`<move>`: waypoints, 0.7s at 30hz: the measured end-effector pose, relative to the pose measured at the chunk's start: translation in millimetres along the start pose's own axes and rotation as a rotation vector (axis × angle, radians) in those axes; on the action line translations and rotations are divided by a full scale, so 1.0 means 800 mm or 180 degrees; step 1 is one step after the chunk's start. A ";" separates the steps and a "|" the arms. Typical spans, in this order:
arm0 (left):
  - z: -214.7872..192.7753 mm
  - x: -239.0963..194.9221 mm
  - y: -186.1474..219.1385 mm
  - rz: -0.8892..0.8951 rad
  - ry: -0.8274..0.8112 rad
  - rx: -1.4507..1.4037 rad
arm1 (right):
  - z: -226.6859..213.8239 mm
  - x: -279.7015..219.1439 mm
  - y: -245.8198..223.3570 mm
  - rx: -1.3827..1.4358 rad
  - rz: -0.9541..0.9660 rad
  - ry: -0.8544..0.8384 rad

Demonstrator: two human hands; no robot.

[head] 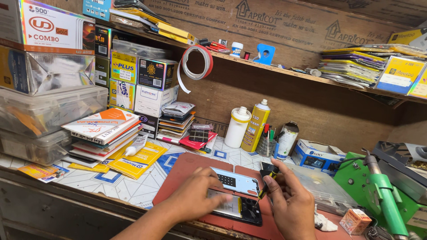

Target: The person disassembles a light blue feature phone, removes the back cover and battery, and then applies adhesive along the edges of the phone's frame using a tube. They use a screwdriver to pry and separate components during the process.

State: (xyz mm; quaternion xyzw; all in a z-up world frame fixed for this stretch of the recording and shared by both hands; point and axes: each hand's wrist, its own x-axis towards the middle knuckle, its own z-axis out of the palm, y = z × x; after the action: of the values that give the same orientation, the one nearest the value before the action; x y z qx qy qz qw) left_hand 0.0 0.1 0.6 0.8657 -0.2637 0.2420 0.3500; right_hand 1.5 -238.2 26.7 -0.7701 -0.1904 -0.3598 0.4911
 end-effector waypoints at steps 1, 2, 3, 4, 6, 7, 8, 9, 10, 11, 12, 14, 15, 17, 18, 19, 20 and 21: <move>-0.002 0.001 -0.001 -0.0132 0.0090 0.0130 | -0.001 0.001 0.000 0.0086 0.0017 -0.0105; -0.006 0.002 -0.002 -0.0264 0.0178 0.0260 | -0.001 0.001 0.000 0.0171 0.0037 -0.0211; -0.009 0.003 -0.004 -0.0396 0.0266 0.0390 | -0.002 0.001 0.000 0.0256 0.0057 -0.0316; -0.011 0.004 -0.005 -0.0540 0.0332 0.0467 | -0.002 0.002 0.000 0.0279 0.0076 -0.0378; -0.015 0.004 -0.010 -0.0825 0.0463 0.0622 | -0.003 0.004 -0.002 0.0325 0.0114 -0.0499; -0.017 0.004 -0.014 -0.0867 0.0529 0.0647 | -0.003 0.003 -0.003 0.0279 0.0060 -0.0486; -0.018 0.005 -0.018 -0.0910 0.0597 0.0673 | -0.003 0.003 -0.004 0.0233 0.0005 -0.0474; -0.018 0.007 -0.022 -0.0952 0.0664 0.0698 | -0.003 0.003 -0.006 0.0188 -0.0049 -0.0462; -0.018 0.006 -0.027 -0.0960 0.0689 0.0624 | -0.002 0.003 -0.008 -0.0035 0.0039 -0.0468; -0.018 0.006 -0.032 -0.0968 0.0713 0.0550 | -0.001 0.002 -0.010 -0.0259 0.0127 -0.0473; -0.016 0.005 -0.036 -0.0976 0.0737 0.0474 | 0.000 0.001 -0.013 -0.0483 0.0216 -0.0475; -0.012 0.006 -0.042 -0.0998 0.0601 0.0164 | 0.003 0.000 -0.017 -0.0434 0.0196 -0.0434; -0.011 0.007 -0.045 -0.1008 0.0534 0.0008 | 0.004 -0.001 -0.019 -0.0410 0.0186 -0.0414; -0.009 0.009 -0.049 -0.1064 0.0495 -0.0137 | 0.008 -0.004 -0.023 -0.0387 0.0083 -0.0246; -0.009 0.009 -0.050 -0.1093 0.0477 -0.0211 | 0.011 -0.006 -0.025 -0.0374 0.0032 -0.0164; -0.010 0.010 -0.051 -0.1076 0.0426 -0.0330 | 0.015 -0.007 -0.027 -0.0133 0.0104 -0.0108; -0.012 0.010 -0.052 -0.1061 0.0375 -0.0449 | 0.021 -0.009 -0.029 0.0109 0.0178 -0.0055; -0.014 0.010 -0.052 -0.1045 0.0324 -0.0567 | 0.027 -0.011 -0.032 0.0351 0.0253 -0.0001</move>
State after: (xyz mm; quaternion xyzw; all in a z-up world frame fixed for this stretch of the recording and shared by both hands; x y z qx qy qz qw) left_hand 29.6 31.7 -7.2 0.8493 -0.1212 0.2008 0.4729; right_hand -12.8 -206.7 30.3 -0.7489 -0.1793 -0.3288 0.5467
